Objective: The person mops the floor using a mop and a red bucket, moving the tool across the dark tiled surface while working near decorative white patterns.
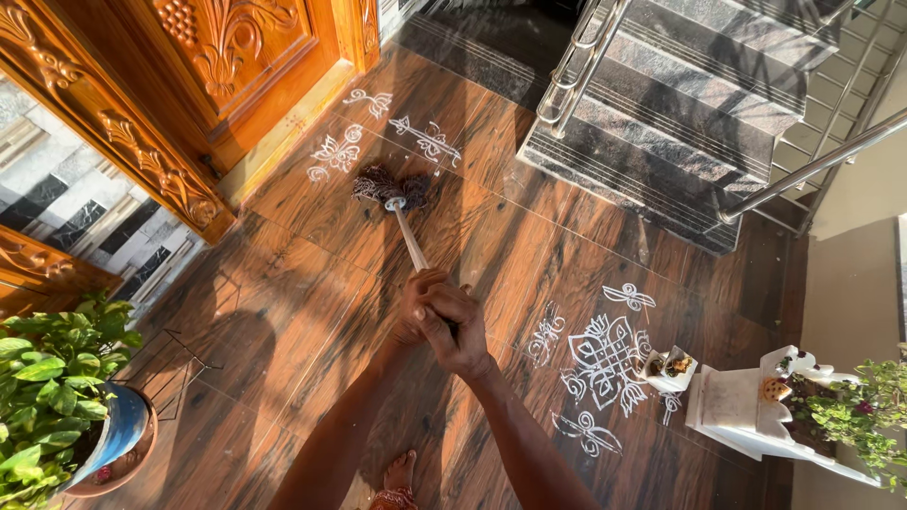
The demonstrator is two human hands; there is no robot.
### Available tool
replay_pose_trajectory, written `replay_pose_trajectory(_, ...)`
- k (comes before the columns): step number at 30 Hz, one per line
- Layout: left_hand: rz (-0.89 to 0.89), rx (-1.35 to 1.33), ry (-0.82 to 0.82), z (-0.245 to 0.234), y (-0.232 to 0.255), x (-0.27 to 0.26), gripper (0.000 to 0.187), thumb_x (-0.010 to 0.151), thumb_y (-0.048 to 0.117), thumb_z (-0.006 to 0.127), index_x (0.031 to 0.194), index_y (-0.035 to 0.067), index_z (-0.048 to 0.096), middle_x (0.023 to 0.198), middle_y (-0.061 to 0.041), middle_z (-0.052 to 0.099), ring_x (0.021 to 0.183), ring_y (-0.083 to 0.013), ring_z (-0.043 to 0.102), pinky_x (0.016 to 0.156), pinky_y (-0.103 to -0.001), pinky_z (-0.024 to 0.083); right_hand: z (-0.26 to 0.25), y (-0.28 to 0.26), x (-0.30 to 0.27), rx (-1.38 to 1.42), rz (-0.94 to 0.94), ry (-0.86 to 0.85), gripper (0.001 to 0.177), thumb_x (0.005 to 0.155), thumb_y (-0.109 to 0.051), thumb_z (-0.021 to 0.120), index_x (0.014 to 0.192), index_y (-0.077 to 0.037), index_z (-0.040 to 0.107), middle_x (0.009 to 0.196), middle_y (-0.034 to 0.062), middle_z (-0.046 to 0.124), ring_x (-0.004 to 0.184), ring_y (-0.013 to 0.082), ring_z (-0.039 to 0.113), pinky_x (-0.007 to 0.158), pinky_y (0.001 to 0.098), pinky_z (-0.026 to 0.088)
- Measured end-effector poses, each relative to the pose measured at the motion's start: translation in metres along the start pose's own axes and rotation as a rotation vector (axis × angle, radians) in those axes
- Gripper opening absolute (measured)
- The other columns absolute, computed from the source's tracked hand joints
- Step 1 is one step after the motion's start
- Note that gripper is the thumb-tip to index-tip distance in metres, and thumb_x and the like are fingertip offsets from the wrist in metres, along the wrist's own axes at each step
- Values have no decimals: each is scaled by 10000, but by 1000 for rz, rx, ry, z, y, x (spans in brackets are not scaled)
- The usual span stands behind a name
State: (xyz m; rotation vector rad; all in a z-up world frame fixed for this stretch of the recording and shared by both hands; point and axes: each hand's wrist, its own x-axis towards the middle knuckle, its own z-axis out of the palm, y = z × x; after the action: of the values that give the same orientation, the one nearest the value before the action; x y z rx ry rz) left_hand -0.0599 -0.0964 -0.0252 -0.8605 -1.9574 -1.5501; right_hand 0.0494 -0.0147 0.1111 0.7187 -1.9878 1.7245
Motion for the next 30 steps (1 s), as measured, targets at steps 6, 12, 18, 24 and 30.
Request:
replay_pose_trajectory(6,181,-455,-36,7,-73,75,371,1093,303,493,761,140,518,593,60,489,482,-28,479,453,-222,416,-6,58,95,185,103,34,418,1064,-280,594,735,-24,618,606,2,519,526,94,471,507,273,376)
replay_pose_trajectory(12,-702,-1567,420,11,-108,139,246,1084,118,468,849,50,494,732,-14,455,713,-141,461,716,-310,499,-4,98,182,345,193,191,419,1083,-232,577,718,-26,596,630,19,528,558,85,418,550,284,366)
replay_pose_trajectory(18,-782,-1615,282,15,-170,168,248,998,156,512,753,117,499,655,-3,458,603,-149,477,584,-343,438,10,100,213,149,338,226,408,1069,-220,592,715,-16,589,605,22,512,555,73,439,544,282,383)
replay_pose_trajectory(24,-625,-1817,86,-24,-118,230,165,939,71,575,793,104,506,754,-36,553,707,-185,573,694,-379,510,-3,61,275,-135,470,167,332,1032,-263,595,792,-52,684,621,52,604,523,97,542,545,297,501)
replay_pose_trajectory(30,-474,214,6,-62,-28,245,578,731,311,885,1092,-14,572,990,-160,712,888,-302,724,747,-414,566,-21,51,323,-1316,466,-458,297,1030,-265,622,872,-44,744,860,143,743,769,232,732,700,397,608)
